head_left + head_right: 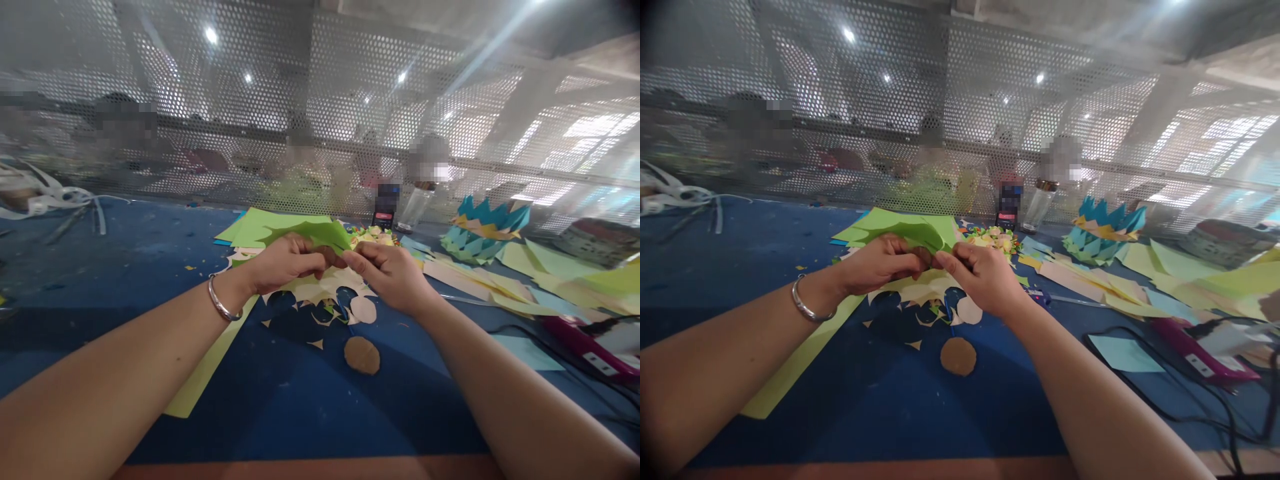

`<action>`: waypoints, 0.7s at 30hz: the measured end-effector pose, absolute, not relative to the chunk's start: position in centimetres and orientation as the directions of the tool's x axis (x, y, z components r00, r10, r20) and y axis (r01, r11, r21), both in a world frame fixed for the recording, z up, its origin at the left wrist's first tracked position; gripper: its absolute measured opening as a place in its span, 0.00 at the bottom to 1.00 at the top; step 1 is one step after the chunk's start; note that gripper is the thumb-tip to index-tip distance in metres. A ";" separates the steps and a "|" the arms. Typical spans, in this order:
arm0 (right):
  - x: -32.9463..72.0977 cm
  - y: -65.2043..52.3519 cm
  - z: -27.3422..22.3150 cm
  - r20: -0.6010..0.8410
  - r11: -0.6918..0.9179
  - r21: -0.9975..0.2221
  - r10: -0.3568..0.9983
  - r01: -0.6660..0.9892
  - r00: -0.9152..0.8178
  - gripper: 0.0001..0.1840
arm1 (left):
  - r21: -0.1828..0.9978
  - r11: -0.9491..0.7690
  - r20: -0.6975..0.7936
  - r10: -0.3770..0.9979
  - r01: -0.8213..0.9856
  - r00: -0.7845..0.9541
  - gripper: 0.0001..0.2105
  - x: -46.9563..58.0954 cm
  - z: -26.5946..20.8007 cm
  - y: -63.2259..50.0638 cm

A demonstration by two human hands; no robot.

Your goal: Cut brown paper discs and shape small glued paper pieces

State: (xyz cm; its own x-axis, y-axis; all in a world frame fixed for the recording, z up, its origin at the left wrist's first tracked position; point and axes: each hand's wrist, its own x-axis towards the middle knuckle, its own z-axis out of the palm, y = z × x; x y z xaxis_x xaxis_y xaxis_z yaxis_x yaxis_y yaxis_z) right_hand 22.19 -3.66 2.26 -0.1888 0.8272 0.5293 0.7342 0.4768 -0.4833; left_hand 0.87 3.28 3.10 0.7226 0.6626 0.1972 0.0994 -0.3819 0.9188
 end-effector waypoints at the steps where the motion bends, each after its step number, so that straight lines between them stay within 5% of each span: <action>1: 22.2 -3.6 2.3 0.521 0.474 -0.497 0.833 0.727 -0.187 0.27 | 0.924 -0.375 0.214 0.669 0.074 0.711 0.07 0.8 3.3 3.3; 5: 22.3 -3.6 2.6 0.493 0.496 -0.605 0.848 0.623 -0.196 0.28 | 0.927 -0.359 0.342 0.691 -0.108 0.636 0.07 0.2 4.8 3.4; 10: 22.2 -4.0 2.8 0.440 0.491 -0.827 0.868 0.273 -0.230 0.29 | 0.892 -0.408 0.445 0.710 -0.195 0.546 0.11 -0.5 7.0 2.9; 21: 21.1 -4.9 3.1 0.558 0.565 -0.812 0.825 0.147 -0.085 0.14 | 0.896 -0.423 0.173 0.614 0.136 0.770 0.09 0.7 6.9 -0.3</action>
State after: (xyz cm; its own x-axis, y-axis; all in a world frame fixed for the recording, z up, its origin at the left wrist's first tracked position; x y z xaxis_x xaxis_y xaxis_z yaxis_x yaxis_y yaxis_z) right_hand 21.09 -4.93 3.05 -0.0848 0.8253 0.5583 0.1470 0.5646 -0.8122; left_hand 0.67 -0.26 6.93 0.7697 0.6144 0.1734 0.1356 -0.4227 0.8961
